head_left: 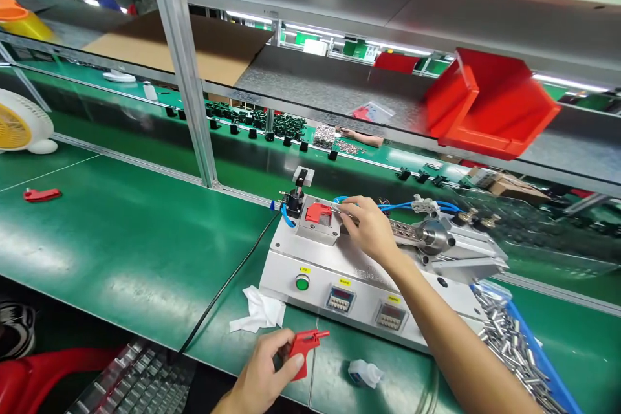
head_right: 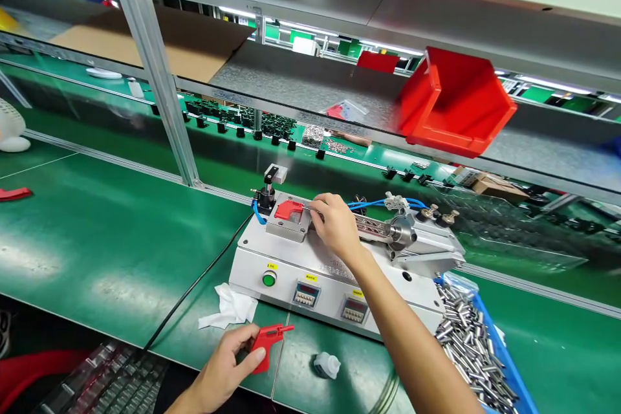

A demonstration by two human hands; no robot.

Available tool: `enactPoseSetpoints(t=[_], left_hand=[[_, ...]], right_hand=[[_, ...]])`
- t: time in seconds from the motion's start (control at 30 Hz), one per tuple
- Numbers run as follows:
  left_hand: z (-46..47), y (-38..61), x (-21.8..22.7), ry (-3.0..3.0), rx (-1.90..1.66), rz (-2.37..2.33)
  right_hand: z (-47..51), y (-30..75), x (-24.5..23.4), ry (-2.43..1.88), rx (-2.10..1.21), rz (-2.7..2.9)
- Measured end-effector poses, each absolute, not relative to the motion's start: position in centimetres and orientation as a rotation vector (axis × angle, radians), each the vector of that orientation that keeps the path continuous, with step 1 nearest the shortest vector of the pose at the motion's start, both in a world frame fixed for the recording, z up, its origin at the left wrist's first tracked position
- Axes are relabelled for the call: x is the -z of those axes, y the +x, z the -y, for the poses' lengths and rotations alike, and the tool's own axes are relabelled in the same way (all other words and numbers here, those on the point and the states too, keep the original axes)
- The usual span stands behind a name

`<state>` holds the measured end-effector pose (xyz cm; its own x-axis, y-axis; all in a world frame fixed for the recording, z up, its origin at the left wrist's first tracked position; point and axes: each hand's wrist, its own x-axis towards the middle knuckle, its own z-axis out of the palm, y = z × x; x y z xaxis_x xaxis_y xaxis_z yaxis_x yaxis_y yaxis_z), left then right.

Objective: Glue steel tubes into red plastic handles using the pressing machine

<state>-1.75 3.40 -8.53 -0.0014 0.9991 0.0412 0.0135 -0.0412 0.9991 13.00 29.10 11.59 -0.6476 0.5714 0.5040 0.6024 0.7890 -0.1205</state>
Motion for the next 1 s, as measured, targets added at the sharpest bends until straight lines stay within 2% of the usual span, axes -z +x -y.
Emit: enactPoseSetpoints(t=[0.33,0.5,0.6,0.7,0.87,0.93,1.0], left_hand=[[-3.9,-1.9,10.5,1.136,-1.231,-1.107],[-3.4,-1.6,11.3,1.050,-1.296,-1.083],[-3.4,-2.1,10.1,1.016,-1.378,-1.128],[-4.9,-3.8,5.9,1.142,-1.430,-1.217],[-12.1,-7.1,-5.6,1.631,-1.499,-1.430],[-15.6,-7.7,-9.5,1.864,-1.331,-1.618],[-18.5,-7.7,-12.2,2.056,-0.976,-1.812]], right_hand=[[-30.8,8.5,-13.8,-0.875,-0.117,2.642],[-27.5,12.7,-15.1,-0.761,-0.215,2.325],[-24.6,17.3,-14.0,-0.755,-0.254,2.310],[-22.7,21.3,-11.6,-0.837,-0.222,2.359],[-21.6,23.9,-8.6,-0.952,-0.194,2.350],[-21.5,24.0,-8.1,-0.981,-0.175,2.330],[-21.5,24.0,-7.9,-0.994,-0.154,2.323]])
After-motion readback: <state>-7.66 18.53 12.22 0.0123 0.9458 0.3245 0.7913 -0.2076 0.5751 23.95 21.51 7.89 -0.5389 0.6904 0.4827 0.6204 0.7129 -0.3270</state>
